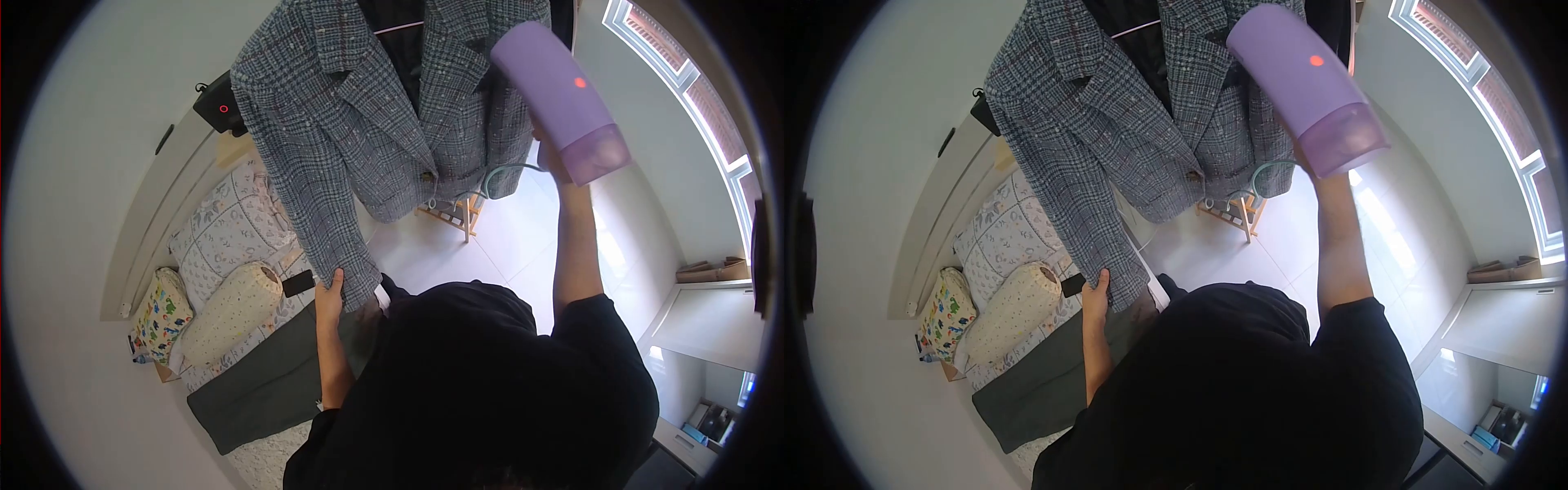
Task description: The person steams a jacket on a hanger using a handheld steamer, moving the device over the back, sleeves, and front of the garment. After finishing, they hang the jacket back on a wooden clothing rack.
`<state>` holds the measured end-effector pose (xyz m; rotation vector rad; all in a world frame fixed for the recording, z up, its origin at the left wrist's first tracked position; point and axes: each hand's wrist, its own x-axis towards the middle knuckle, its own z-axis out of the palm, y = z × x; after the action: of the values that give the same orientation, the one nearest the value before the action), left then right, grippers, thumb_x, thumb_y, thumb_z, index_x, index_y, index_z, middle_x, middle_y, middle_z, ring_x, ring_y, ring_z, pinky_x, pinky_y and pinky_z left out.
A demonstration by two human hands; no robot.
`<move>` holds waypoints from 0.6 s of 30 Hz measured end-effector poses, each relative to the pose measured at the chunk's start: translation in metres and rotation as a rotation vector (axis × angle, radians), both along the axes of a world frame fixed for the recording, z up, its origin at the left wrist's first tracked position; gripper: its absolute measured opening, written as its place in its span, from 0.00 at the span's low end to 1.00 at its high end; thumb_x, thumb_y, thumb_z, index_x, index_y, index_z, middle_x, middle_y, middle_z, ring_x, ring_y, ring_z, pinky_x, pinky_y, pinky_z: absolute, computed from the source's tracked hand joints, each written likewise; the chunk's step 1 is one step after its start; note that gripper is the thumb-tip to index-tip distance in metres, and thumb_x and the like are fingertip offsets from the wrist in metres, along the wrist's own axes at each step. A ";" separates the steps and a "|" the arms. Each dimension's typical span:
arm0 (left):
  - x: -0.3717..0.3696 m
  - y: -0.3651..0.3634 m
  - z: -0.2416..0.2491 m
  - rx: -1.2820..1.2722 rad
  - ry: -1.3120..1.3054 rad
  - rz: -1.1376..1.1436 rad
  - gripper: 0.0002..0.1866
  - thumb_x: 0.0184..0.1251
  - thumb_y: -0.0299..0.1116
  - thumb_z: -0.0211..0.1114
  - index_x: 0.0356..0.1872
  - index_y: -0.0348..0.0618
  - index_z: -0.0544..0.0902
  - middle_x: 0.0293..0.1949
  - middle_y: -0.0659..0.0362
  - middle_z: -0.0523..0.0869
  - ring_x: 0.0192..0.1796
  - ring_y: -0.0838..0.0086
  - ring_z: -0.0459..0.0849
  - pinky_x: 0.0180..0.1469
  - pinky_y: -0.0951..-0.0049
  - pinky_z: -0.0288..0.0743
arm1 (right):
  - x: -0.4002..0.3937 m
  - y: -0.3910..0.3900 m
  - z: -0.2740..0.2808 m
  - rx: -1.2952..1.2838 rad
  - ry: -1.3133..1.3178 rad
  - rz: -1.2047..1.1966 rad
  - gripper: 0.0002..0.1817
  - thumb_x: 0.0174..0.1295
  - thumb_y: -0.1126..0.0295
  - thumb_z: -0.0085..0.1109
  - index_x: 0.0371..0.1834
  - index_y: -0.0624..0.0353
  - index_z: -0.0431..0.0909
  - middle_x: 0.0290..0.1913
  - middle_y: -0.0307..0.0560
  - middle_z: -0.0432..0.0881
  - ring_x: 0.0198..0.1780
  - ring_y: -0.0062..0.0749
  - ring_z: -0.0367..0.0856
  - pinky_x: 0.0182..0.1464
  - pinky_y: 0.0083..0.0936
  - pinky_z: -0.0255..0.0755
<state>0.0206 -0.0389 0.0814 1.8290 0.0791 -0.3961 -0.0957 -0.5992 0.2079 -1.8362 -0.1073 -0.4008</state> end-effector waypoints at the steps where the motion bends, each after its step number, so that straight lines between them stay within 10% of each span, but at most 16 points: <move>1: 0.000 0.000 -0.002 -0.009 -0.008 -0.001 0.28 0.67 0.44 0.63 0.56 0.28 0.74 0.56 0.52 0.79 0.55 0.69 0.77 0.60 0.72 0.66 | -0.002 0.001 -0.022 -0.070 0.027 -0.043 0.12 0.60 0.67 0.58 0.46 0.58 0.79 0.40 0.45 0.81 0.42 0.37 0.78 0.45 0.32 0.72; 11: -0.005 -0.004 -0.003 -0.096 0.021 -0.031 0.26 0.68 0.43 0.62 0.56 0.29 0.75 0.55 0.54 0.80 0.54 0.70 0.77 0.60 0.72 0.66 | 0.008 0.144 -0.233 -0.768 0.271 -0.431 0.23 0.50 0.62 0.68 0.51 0.53 0.79 0.46 0.48 0.83 0.49 0.45 0.81 0.50 0.36 0.74; 18: -0.004 0.001 -0.016 -0.035 -0.028 -0.018 0.27 0.68 0.44 0.62 0.54 0.27 0.76 0.53 0.51 0.81 0.53 0.66 0.78 0.58 0.71 0.67 | -0.015 0.188 -0.226 -0.263 0.696 -0.465 0.23 0.49 0.62 0.65 0.50 0.55 0.77 0.45 0.51 0.83 0.48 0.49 0.81 0.49 0.37 0.74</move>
<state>0.0164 -0.0382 0.0657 1.8014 0.0360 -0.3828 -0.1109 -0.4116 -0.0185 -2.1583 0.7862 -0.0423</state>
